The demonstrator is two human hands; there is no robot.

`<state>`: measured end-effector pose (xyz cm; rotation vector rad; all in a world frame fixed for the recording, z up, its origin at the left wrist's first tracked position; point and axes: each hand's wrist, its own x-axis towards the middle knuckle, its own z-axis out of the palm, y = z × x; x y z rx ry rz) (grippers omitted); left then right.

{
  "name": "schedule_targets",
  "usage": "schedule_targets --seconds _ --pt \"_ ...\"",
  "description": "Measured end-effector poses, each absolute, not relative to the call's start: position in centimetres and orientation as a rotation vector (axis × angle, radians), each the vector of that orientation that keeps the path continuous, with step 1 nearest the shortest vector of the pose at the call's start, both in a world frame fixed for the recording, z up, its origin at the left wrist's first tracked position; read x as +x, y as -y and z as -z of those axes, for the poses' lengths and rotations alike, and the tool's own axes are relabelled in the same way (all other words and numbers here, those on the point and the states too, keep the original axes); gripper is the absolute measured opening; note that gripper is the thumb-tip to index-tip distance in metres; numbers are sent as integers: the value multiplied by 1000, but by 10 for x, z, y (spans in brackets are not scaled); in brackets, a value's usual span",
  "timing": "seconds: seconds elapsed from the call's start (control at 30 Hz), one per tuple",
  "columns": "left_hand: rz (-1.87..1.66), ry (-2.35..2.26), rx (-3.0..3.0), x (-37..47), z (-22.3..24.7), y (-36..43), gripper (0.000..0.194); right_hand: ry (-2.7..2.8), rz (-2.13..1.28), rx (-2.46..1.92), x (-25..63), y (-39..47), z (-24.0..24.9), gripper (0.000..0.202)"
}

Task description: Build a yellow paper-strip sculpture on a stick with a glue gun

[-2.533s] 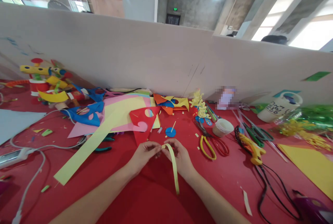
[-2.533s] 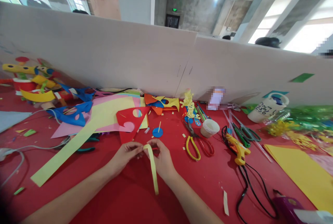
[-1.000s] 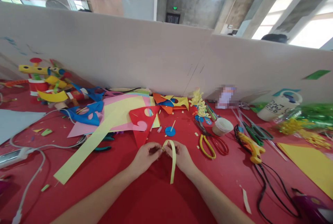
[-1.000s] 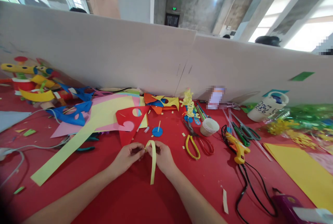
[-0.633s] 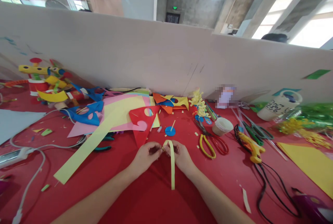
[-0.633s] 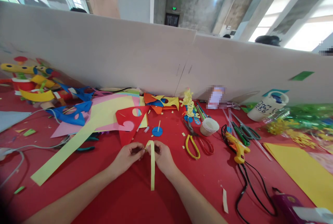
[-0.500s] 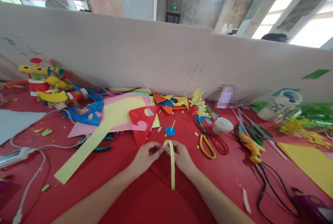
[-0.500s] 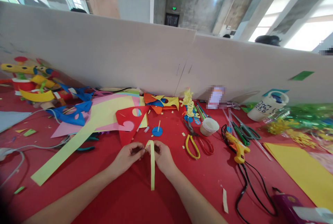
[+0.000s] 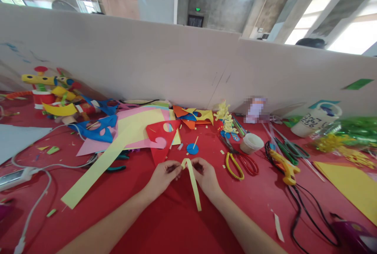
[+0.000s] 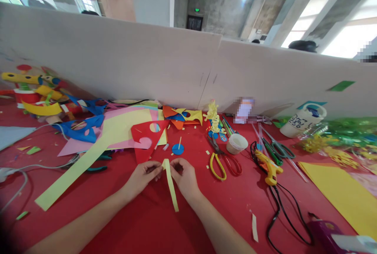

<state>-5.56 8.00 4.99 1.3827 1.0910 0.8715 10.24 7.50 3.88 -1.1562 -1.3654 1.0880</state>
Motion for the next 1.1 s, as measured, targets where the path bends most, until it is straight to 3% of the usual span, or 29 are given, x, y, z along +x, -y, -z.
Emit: schedule_targets --seconds 0.1,0.27,0.7,1.1 --pt "-879 -1081 1361 -57 -48 -82 26 1485 -899 -1105 106 -74 -42 8" --pt "-871 -1058 1378 -57 -48 -80 22 1651 -782 -1087 106 -73 -43 11" --pt "-823 -1138 1917 -61 -61 -77 17 1666 -824 -1134 107 -75 -48 14" --pt "-747 -1132 2046 -66 -67 -81 18 1695 -879 -1112 108 -75 -46 12"
